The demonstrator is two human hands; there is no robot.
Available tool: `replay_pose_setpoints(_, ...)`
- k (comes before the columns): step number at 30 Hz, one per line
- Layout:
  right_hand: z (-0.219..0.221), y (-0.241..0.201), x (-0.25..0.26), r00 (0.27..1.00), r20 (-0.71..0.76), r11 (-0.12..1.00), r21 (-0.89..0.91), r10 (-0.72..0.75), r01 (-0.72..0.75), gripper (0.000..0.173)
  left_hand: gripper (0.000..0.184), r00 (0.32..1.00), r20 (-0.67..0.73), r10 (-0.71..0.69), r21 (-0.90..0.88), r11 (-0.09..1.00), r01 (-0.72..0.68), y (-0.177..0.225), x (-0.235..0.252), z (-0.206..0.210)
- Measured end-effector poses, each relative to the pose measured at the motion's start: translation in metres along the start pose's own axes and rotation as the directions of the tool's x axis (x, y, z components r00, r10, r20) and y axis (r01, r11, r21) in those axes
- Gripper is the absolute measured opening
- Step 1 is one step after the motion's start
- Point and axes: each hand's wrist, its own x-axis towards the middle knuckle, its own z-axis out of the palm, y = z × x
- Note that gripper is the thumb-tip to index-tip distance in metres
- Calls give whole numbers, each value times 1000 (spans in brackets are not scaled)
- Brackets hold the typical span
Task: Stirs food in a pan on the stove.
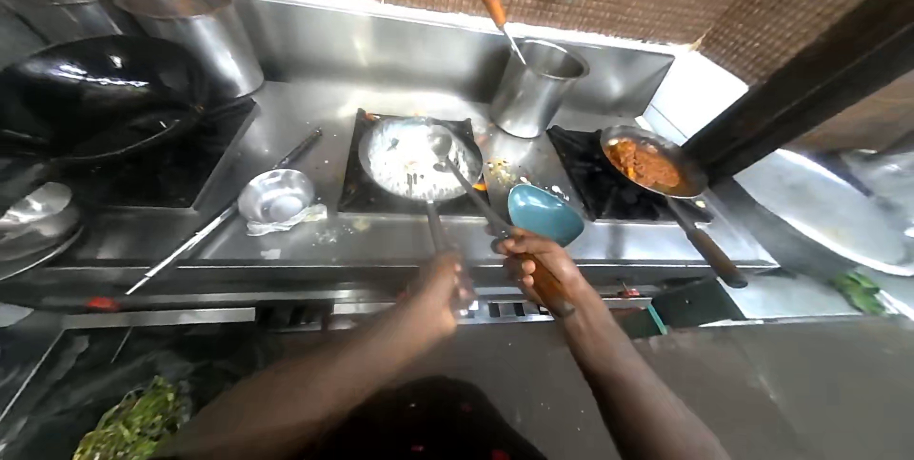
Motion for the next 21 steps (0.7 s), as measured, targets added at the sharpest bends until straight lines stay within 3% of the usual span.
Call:
replay_pose_setpoints(2,4,12,24,998,-52,997,-75,-37,33,28,24,999,-51,-14,12,1000,15,-13,-14,5)
replay_pose_setpoints(4,1,28,36,978,-183,890,-456,-105,10,34,24,997,-77,4,16,1000,-2,-14,-8,4)
replay_pose_setpoints(6,-4,35,24,956,-244,523,-843,-163,-126,55,23,998,-51,37,16,999,-36,-3,19,-4)
replay_pose_setpoints(7,-3,35,10,949,-272,301,-929,-158,-216,66,22,999,-18,42,10,999,-42,4,36,-11)
replay_pose_setpoints(9,4,32,-17,942,-303,-26,-951,-141,-309,79,22,998,45,42,-58,998,-40,19,58,-18)
replay_pose_setpoints(12,18,24,-17,955,-261,-295,-909,-143,-293,76,22,999,39,17,-99,995,-13,23,38,-7)
replay_pose_setpoints(14,27,13,5,960,-238,-376,-885,-146,-276,75,21,1000,2,-1,-48,999,1,5,9,-1)
replay_pose_setpoints(17,29,8,36,944,-282,-407,-852,-173,-329,78,22,999,-38,4,21,1000,-3,-16,-9,-4)
replay_pose_setpoints(21,34,22,2,914,-361,-350,-845,-185,-404,80,22,999,11,47,23,999,-47,8,34,-15)
